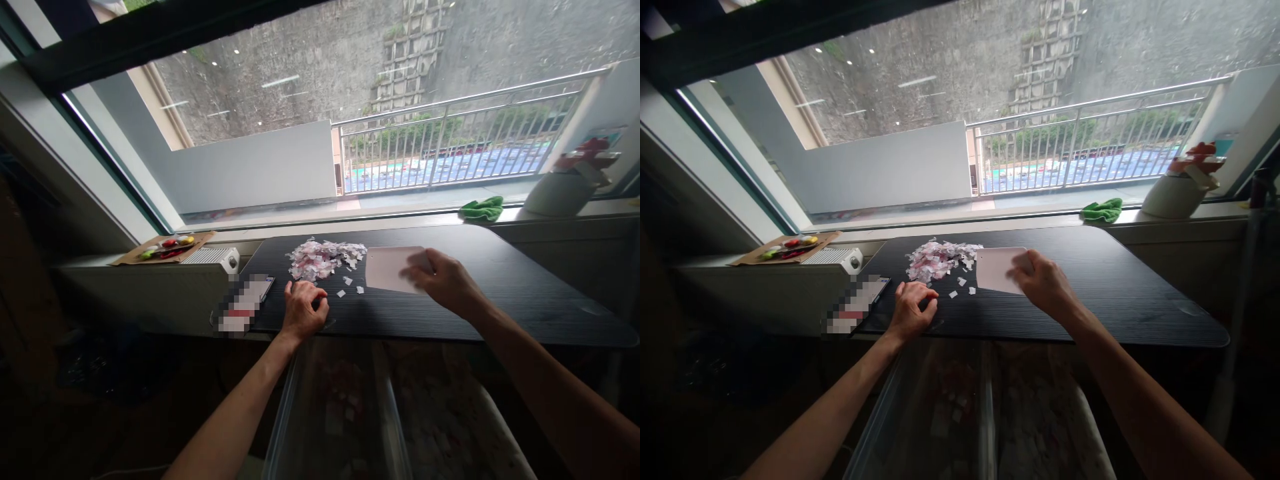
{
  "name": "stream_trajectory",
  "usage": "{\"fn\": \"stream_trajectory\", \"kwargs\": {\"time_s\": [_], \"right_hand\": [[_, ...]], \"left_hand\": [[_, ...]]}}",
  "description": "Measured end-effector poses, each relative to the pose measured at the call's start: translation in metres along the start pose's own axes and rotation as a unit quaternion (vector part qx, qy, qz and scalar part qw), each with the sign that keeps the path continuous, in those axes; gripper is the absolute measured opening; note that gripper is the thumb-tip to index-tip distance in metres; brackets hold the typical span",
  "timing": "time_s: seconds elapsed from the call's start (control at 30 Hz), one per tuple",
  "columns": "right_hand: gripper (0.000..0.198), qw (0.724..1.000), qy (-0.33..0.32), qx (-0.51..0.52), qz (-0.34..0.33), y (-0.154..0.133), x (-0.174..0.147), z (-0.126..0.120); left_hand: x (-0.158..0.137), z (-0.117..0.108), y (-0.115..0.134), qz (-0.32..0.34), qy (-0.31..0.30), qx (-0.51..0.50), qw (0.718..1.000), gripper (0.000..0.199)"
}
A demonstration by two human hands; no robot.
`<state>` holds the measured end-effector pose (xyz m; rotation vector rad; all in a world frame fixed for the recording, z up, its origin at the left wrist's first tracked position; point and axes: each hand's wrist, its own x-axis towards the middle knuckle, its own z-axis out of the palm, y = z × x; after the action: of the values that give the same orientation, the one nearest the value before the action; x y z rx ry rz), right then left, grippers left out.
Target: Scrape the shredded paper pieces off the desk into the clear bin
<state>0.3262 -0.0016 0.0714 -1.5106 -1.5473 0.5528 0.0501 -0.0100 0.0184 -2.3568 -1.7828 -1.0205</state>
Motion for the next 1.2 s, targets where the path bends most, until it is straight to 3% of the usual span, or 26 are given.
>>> {"fn": "stream_trajectory", "kwargs": {"time_s": [0.2, 0.37, 0.5, 0.7, 0.8, 0.93, 1.0, 1.1, 1.2], "right_hand": [[0.018, 0.998, -0.052, 0.023, -0.016, -0.006, 0.001, 0.01], [0.019, 1.0, -0.024, 0.012, 0.004, -0.006, 0.003, 0.005], [0.014, 0.996, -0.073, 0.046, 0.013, -0.005, 0.004, 0.006], [0.016, 0.993, -0.065, 0.096, 0.025, -0.005, 0.001, 0.01], [0.014, 0.995, -0.081, 0.052, 0.014, -0.004, 0.001, 0.009], [0.015, 0.998, -0.028, -0.059, 0.004, -0.009, 0.005, 0.006], [0.016, 0.999, -0.025, -0.042, -0.011, -0.013, 0.009, 0.011], [0.017, 0.996, -0.075, 0.018, -0.043, -0.019, 0.015, 0.025], [0.015, 0.995, -0.088, -0.011, -0.038, -0.021, 0.014, 0.026]], "left_hand": [[0.0, 0.0, 0.0, 0.001, 0.003, 0.004, 1.0, 0.011], [0.0, 0.001, -0.001, 0.009, 0.001, 0.008, 1.0, 0.011], [0.001, 0.001, -0.001, 0.006, 0.001, 0.012, 1.0, 0.01], [0.001, 0.001, -0.001, 0.006, -0.001, 0.011, 1.0, 0.01], [0.0, 0.001, -0.001, 0.007, 0.0, 0.011, 1.0, 0.009], [0.0, 0.001, -0.001, 0.01, -0.003, 0.01, 1.0, 0.01], [0.0, 0.001, -0.001, 0.011, -0.002, 0.009, 1.0, 0.01], [0.0, 0.001, -0.001, 0.011, -0.002, 0.007, 1.0, 0.011], [0.0, 0.001, -0.001, 0.009, -0.002, 0.006, 1.0, 0.011]]}}
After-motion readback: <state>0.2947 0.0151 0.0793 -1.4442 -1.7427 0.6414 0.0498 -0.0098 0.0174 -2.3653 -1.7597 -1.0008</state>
